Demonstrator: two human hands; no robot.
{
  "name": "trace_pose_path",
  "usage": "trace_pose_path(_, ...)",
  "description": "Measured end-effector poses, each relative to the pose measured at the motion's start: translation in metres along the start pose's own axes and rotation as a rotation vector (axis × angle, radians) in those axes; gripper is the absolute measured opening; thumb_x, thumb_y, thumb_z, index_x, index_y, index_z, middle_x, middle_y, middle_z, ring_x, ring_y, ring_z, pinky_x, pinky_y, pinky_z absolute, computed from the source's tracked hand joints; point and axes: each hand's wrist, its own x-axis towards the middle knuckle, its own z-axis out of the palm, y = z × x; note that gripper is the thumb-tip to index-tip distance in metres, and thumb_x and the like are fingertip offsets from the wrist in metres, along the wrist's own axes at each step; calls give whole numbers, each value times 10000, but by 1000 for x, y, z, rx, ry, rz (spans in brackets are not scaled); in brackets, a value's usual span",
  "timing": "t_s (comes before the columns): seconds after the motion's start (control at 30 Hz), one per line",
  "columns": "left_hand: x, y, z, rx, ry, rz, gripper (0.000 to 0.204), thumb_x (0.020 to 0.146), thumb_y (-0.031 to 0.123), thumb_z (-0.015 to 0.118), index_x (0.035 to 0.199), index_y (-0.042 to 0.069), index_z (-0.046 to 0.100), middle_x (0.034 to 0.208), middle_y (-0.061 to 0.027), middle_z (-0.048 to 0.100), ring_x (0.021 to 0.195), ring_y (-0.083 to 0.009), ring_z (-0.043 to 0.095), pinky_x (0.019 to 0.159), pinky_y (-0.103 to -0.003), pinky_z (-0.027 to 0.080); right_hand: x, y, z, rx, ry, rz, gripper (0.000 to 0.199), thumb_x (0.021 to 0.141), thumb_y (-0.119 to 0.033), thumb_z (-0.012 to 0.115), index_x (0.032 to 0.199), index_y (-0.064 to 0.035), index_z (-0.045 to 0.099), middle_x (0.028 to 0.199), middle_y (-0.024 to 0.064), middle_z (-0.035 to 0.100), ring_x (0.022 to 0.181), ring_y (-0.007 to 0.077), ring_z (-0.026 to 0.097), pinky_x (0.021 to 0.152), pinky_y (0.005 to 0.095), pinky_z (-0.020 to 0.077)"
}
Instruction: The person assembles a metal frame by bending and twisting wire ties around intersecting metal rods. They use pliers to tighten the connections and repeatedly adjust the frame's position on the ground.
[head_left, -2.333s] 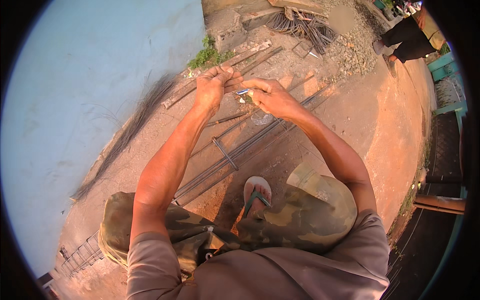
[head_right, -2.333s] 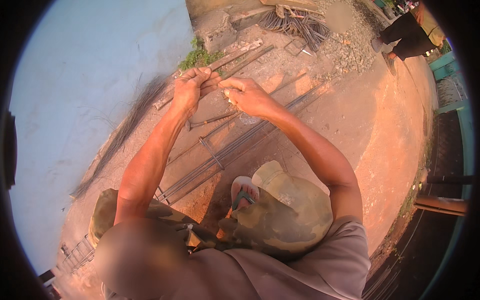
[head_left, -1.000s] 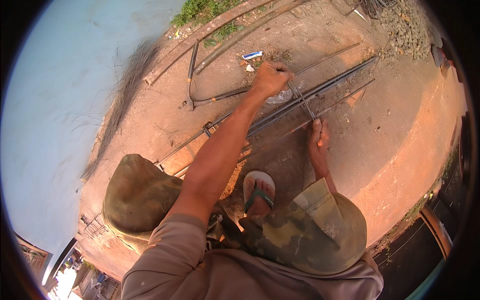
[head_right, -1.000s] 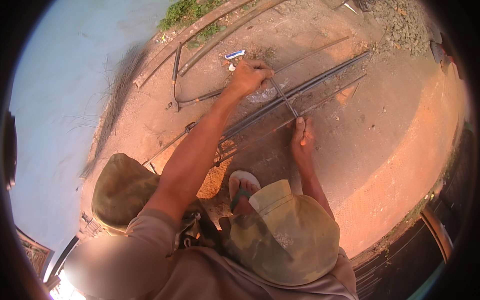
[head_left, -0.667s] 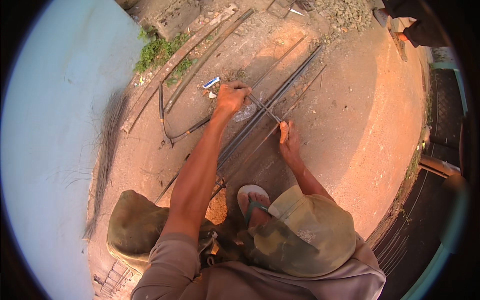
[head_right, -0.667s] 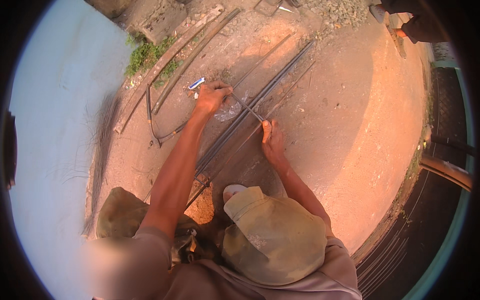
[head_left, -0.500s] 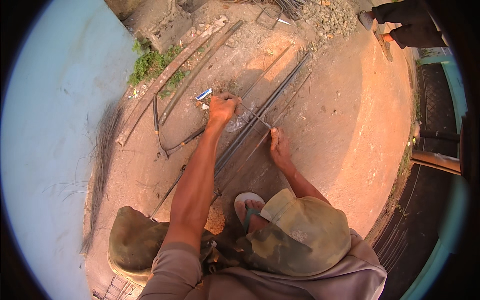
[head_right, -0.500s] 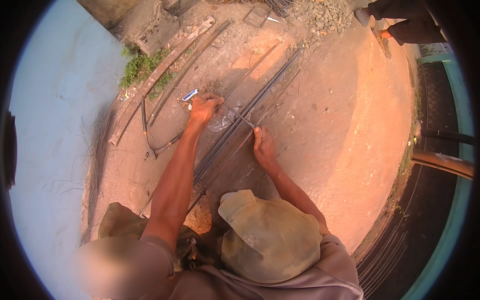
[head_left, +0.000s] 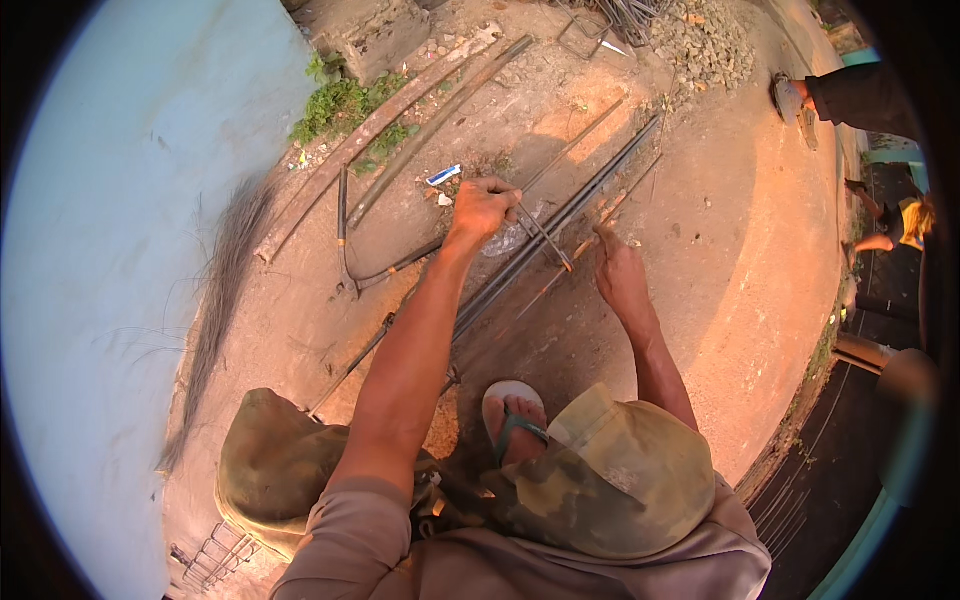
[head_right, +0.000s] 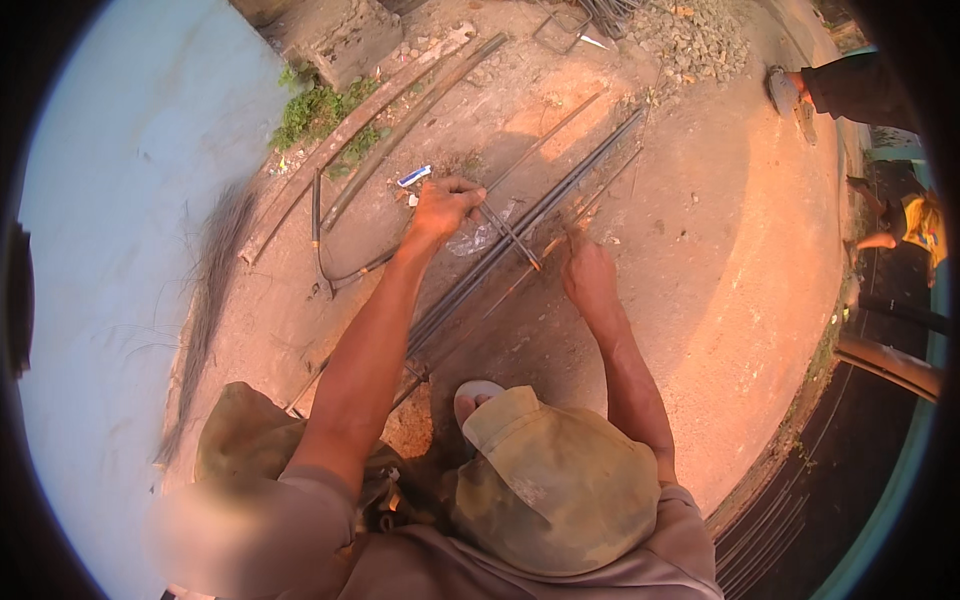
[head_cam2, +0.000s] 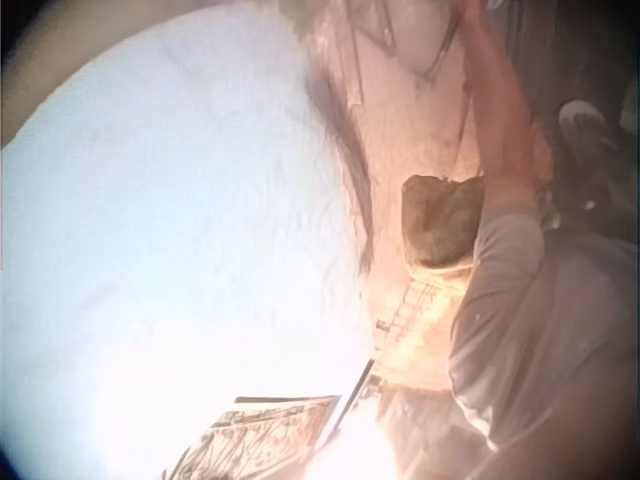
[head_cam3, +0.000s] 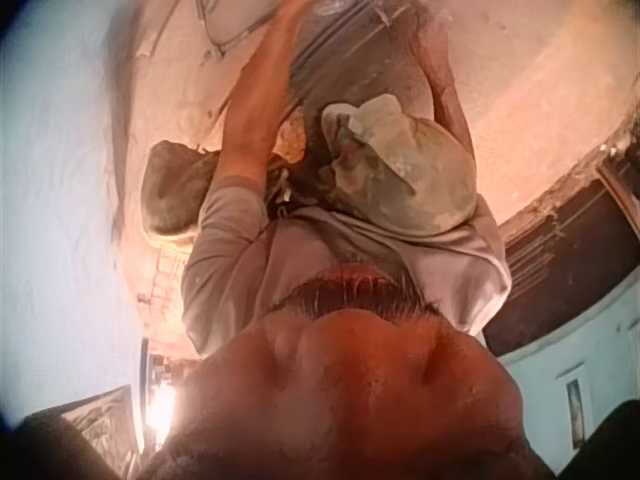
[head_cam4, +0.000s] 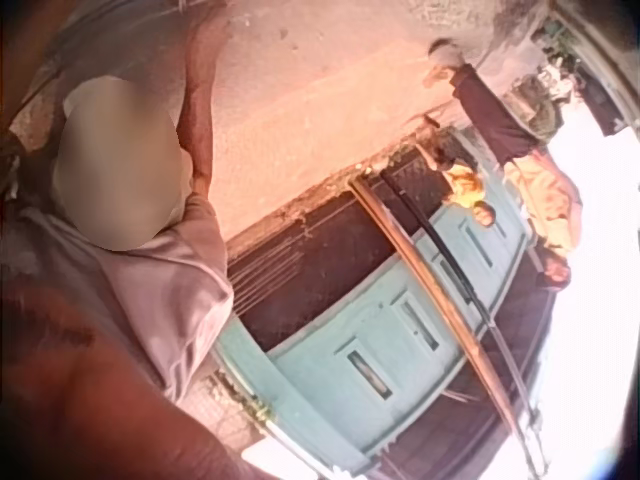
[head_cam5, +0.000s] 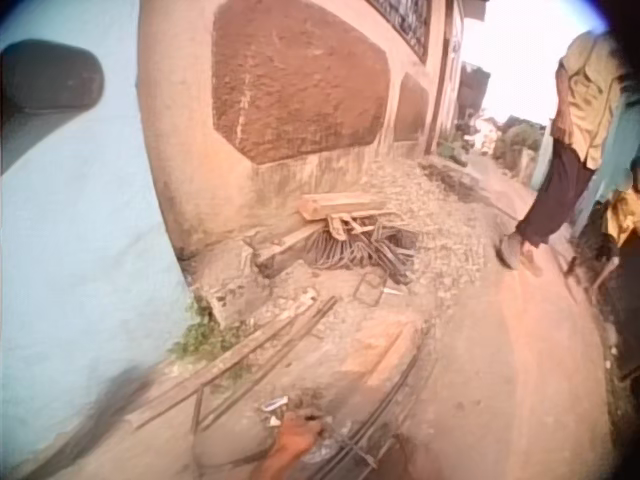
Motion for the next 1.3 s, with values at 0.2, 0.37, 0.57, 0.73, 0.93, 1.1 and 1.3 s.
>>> trace_pose_path(0.2, 2, 4, 3, 79, -2, -46, 193, 847, 125, 713, 976, -18, 697, 705, -81, 672, 576, -113, 588, 498, -244, 425, 81, 0, 29, 728, -493, 189, 275, 999, -211, 485, 1127, -9, 619, 799, 97, 631, 537, 191, 537, 511, 345, 444)
trace_pose_path(0.37, 11, -6, 5, -41, -57, -30, 249, 858, 119, 709, 1039, -49, 677, 736, -80, 671, 612, -124, 600, 507, -250, 433, 101, -26, 27, 921, -933, 384, 239, 995, -204, 497, 1099, -39, 634, 749, 15, 559, 557, 74, 388, 507, 248, 354)
trace_pose_path(0.57, 12, -9, 4, -39, -56, -55, 243, 858, 107, 711, 1041, -50, 681, 806, -91, 679, 627, -126, 600, 511, -250, 438, 93, -37, 31, 505, -564, 32, 194, 952, -176, 544, 1039, -31, 638, 732, 32, 549, 608, 120, 446, 557, 319, 387)
trace_pose_path(0.73, 7, -5, 10, -73, -51, -47, 213, 857, 104, 711, 1012, -41, 691, 824, -87, 683, 635, -132, 609, 517, -253, 443, 83, -33, 47, 667, -440, 146, 222, 941, -201, 544, 977, -12, 656, 689, 26, 514, 654, 129, 475, 586, 332, 393)
trace_pose_path(0.93, 6, -7, 10, -77, -23, 9, 148, 858, 88, 699, 948, -30, 698, 780, -87, 693, 586, -124, 624, 476, -262, 450, 69, -45, 50, 767, -231, 204, 281, 950, -242, 527, 945, -1, 672, 680, 51, 559, 655, 145, 481, 607, 341, 414)
trace_pose_path(1.1, 6, -13, 13, 1, 0, 169, 187, 881, 151, 681, 918, -31, 705, 721, -75, 677, 561, -140, 599, 495, -299, 449, 66, -46, 37, 563, -281, -60, 276, 954, -228, 555, 969, 28, 657, 676, 199, 578, 589, 252, 516, 604, 402, 436)
trace_pose_path(1.3, 16, 4, 11, 487, 276, 295, 343, 884, 284, 667, 830, -54, 693, 621, -136, 638, 564, -169, 603, 562, -336, 475, 60, -55, 33, 450, -213, -82, 265, 947, -204, 576, 929, 56, 625, 661, 271, 529, 558, 373, 494, 574, 436, 420)
